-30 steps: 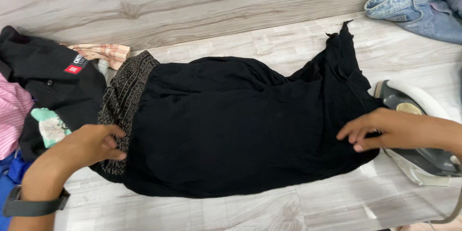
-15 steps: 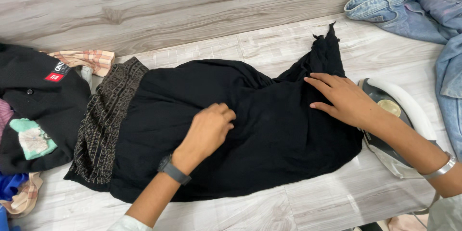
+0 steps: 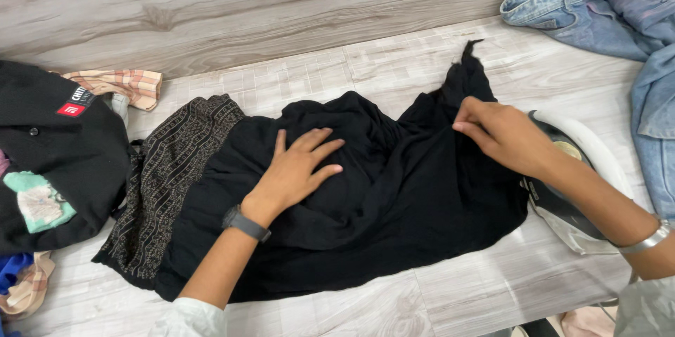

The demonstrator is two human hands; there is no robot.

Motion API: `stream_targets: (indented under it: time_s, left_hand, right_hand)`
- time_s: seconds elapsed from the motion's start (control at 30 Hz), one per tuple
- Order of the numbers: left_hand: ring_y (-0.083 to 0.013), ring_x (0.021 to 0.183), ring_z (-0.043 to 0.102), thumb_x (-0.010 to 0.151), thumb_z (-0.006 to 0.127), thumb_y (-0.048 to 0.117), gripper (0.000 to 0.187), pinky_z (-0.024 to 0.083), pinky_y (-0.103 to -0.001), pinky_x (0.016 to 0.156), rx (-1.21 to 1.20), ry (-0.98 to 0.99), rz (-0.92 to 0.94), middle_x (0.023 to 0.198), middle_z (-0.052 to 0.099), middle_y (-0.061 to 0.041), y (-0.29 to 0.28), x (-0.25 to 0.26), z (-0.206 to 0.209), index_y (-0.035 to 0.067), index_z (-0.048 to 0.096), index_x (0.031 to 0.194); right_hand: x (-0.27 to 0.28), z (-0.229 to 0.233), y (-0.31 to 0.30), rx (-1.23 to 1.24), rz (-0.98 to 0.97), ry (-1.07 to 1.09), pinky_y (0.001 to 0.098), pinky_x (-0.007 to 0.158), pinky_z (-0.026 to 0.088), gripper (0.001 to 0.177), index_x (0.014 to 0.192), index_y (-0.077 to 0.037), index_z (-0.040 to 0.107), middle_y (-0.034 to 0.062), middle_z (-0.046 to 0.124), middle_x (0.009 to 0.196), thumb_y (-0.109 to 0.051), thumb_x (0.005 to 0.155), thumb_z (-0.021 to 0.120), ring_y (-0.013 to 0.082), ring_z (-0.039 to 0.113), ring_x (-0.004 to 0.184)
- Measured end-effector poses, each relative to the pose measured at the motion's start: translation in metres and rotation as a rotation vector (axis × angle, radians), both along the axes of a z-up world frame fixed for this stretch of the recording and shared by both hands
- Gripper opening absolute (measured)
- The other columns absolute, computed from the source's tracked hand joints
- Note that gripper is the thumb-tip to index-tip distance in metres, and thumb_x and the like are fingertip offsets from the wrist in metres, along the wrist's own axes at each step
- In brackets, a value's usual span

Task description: The person irons a black dress laid out on a tiled floor, smoothing the fabric with one hand while moving the iron with the other. They adjust the dress and iron different sections, including the patterned waistband, then fold the dress and place it aside. Finally, they pick up a black shirt from a nearby pile, lay it flat, and begin ironing it.

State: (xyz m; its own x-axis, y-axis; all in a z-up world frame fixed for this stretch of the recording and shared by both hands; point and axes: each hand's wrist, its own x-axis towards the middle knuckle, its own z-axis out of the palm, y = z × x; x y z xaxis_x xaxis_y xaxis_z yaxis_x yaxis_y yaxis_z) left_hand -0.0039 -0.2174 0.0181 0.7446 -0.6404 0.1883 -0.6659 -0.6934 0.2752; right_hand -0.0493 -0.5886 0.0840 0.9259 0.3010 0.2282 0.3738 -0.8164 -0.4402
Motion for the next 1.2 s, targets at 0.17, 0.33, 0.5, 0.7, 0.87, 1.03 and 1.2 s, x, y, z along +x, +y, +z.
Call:
stream_targets:
  time_s: [0.17,0.33,0.5,0.7,0.87,1.03,1.2]
  left_hand:
    - [-0.0294,0.150,0.028,0.098,0.051,0.052,0.064,0.004,-0.080,0.110,0.007,-0.073,0.392,0.161,0.034,-0.012,0.047,0.041,-0.040,0.023,0.042,0.154]
    - [-0.0313,0.151,0.029,0.101,0.051,0.050,0.065,0.005,-0.077,0.113,0.000,-0.212,0.379,0.162,0.035,-0.016,0.068,0.018,-0.055,0.018,0.042,0.156]
    - [-0.0288,0.151,0.031,0.099,0.053,0.047,0.064,0.007,-0.073,0.117,-0.010,-0.211,0.335,0.161,0.037,-0.013,0.067,-0.023,-0.049,0.017,0.044,0.154]
    - [-0.0281,0.150,0.032,0.098,0.055,0.044,0.063,0.008,-0.069,0.119,-0.019,-0.201,0.293,0.161,0.037,-0.012,0.068,-0.059,-0.034,0.017,0.045,0.153]
    - [-0.0275,0.150,0.031,0.094,0.057,0.042,0.061,0.008,-0.065,0.119,-0.041,-0.104,0.203,0.159,0.041,-0.009,0.088,-0.072,-0.010,0.018,0.050,0.149]
    - [-0.0281,0.152,0.031,0.099,0.052,0.039,0.054,0.013,-0.060,0.123,-0.068,-0.100,0.265,0.161,0.043,-0.007,0.135,-0.056,0.019,0.017,0.051,0.149]
    - [-0.0278,0.153,0.027,0.101,0.042,0.046,0.055,0.015,-0.067,0.118,-0.066,0.278,0.434,0.162,0.039,-0.004,0.179,-0.002,0.012,0.024,0.046,0.151]
  right_hand:
    - [-0.047,0.054,-0.019,-0.282,-0.238,0.290,0.0411,0.062,0.051,0.021,0.102,-0.013,0.063,0.0108,0.072,0.068,-0.033,0.096,0.065,0.0298,0.070,0.062]
    - [-0.070,0.046,-0.019,-0.511,0.105,1.033,0.0359,0.070,0.055,0.028,0.112,-0.021,0.074,0.0021,0.080,0.081,-0.041,0.093,0.067,0.0210,0.074,0.077]
    - [-0.046,0.031,0.015,-0.377,-0.036,0.506,0.0381,0.076,0.058,0.041,0.122,-0.020,0.067,-0.0001,0.081,0.092,-0.045,0.089,0.065,0.0212,0.076,0.089]
    - [0.019,-0.040,0.057,-0.441,0.052,-0.035,0.0426,0.073,0.056,0.083,0.140,-0.002,0.054,0.0220,0.067,0.109,-0.053,0.077,0.074,0.0367,0.067,0.093]
    - [0.054,-0.038,0.018,-0.344,0.148,0.361,0.0386,0.090,0.055,0.040,0.120,-0.008,0.069,0.0087,0.076,0.108,-0.031,0.088,0.071,0.0246,0.071,0.104]
    - [0.064,0.018,-0.039,-0.089,0.450,1.197,0.0351,0.093,0.059,0.034,0.113,-0.001,0.080,0.0070,0.084,0.103,-0.025,0.089,0.076,0.0149,0.068,0.095]
    - [0.136,0.066,-0.100,0.087,-0.183,0.089,0.0357,0.097,0.049,0.032,0.126,-0.004,0.074,0.0141,0.074,0.110,-0.020,0.098,0.069,0.0211,0.066,0.103]
